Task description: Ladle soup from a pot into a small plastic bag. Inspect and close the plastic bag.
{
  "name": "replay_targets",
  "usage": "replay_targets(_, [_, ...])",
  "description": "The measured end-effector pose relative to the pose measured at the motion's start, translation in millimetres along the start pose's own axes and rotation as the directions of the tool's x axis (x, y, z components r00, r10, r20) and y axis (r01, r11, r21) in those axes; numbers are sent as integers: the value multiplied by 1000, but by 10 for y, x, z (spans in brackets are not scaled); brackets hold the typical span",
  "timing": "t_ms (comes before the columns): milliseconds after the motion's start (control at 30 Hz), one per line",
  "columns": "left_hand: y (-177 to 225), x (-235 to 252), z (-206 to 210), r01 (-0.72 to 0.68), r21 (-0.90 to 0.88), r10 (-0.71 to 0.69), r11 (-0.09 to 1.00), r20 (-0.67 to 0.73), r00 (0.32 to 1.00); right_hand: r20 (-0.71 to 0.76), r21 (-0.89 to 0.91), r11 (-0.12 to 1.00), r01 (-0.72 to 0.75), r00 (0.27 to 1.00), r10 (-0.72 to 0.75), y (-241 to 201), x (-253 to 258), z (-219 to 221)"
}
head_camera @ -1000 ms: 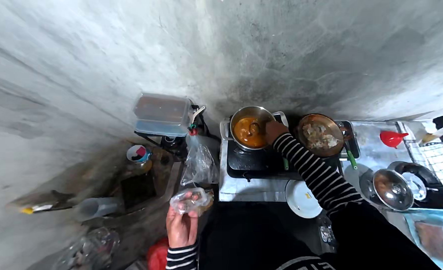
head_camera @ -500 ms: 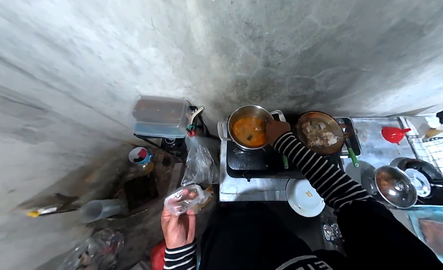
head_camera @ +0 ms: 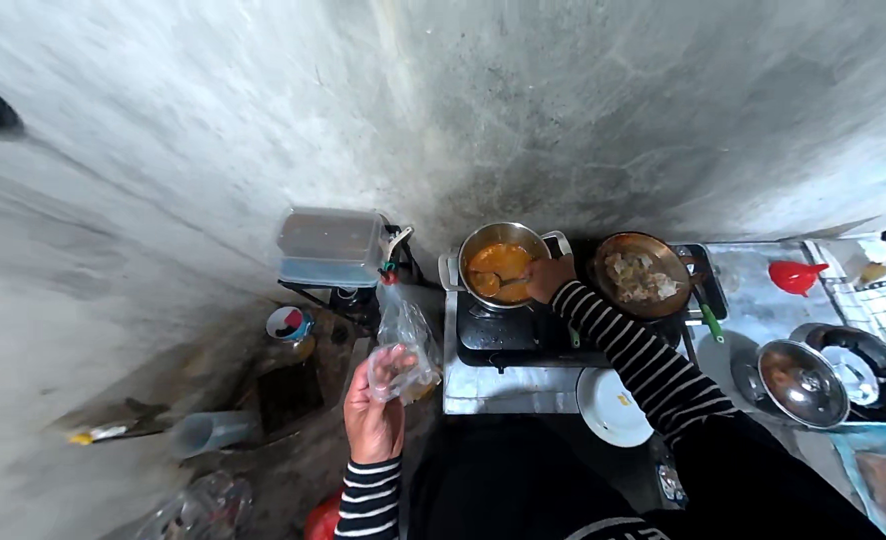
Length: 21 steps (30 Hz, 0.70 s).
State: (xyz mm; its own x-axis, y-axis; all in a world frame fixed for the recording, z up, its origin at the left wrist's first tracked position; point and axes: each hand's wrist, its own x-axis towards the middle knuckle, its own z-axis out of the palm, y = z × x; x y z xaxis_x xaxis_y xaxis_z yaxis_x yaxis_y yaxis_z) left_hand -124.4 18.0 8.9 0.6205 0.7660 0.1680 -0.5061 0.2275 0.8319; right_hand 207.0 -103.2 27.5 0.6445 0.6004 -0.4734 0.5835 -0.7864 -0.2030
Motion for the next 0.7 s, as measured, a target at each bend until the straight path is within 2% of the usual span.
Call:
replay_targets(200, [-169,429,216,7,50,-9,999,54,998,-117,95,995,15,993,-4,177,-116,-214])
replay_targets(467, [-698,792,499,200,89,-203,976,30,979,-145,69,997,-36,988,46,240,-284,-494])
replay_targets(567, [-781,867,679,312,66,-310,948,-37,950,-185,61,998,-7,983,18,236,-417,-701])
replay_targets(700, [-793,968,867,405,91,-402,910,-49,914,-231,43,997,70,971,-58,173,-621,-1002])
